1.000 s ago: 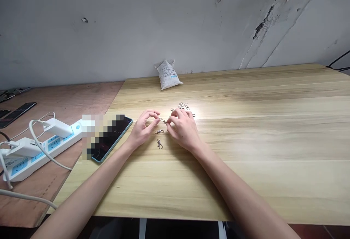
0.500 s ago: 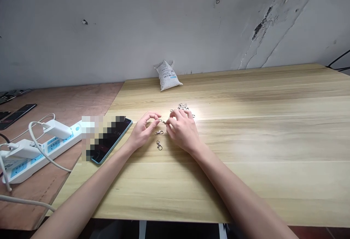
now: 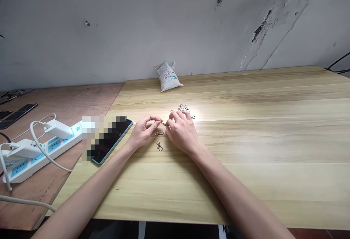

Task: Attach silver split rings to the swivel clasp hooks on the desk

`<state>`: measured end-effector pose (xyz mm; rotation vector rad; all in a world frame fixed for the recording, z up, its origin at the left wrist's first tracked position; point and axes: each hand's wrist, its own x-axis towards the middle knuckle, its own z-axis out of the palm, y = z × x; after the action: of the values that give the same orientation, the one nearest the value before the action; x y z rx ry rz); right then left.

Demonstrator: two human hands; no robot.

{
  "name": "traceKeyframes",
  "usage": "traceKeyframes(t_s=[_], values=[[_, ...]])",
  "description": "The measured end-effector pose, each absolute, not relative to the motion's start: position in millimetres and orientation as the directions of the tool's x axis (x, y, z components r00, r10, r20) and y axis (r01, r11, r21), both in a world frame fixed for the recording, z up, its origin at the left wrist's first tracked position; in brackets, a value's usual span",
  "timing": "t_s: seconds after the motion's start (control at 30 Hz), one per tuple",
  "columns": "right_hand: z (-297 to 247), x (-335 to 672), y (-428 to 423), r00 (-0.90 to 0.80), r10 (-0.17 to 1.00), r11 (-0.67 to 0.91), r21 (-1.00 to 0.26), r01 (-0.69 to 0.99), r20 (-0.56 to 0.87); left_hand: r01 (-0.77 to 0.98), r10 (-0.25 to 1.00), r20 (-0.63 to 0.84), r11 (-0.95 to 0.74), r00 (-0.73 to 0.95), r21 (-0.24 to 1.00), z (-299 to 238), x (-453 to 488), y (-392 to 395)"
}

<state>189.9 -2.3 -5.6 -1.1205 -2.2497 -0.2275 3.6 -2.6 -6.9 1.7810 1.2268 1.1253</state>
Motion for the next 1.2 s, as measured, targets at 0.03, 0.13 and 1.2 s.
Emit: traceKeyframes(t_s=[0.03,0.13,1.2], values=[[-5.4,189.7,-2.5,-0.454,0.667,0.631,-0.125,0.766,0.591,0.362,0.939,0.301,-0.341,0.165,0.867,-7.3,2.9,-2.4],[-5.8,188.9,-2.9,-0.459,0.66,0.652,-0.15,0.744,0.595,0.417,0.908,0.398,-0.415,0.131,0.809,-9.5,0.8,-1.2],[-11.3,197.7,3.3,-0.423,0.732,0.633,-0.304,0.711,0.534,0.5,0.888,0.369,-0.459,0.273,0.734,-11.6,-4.4,-0.4]])
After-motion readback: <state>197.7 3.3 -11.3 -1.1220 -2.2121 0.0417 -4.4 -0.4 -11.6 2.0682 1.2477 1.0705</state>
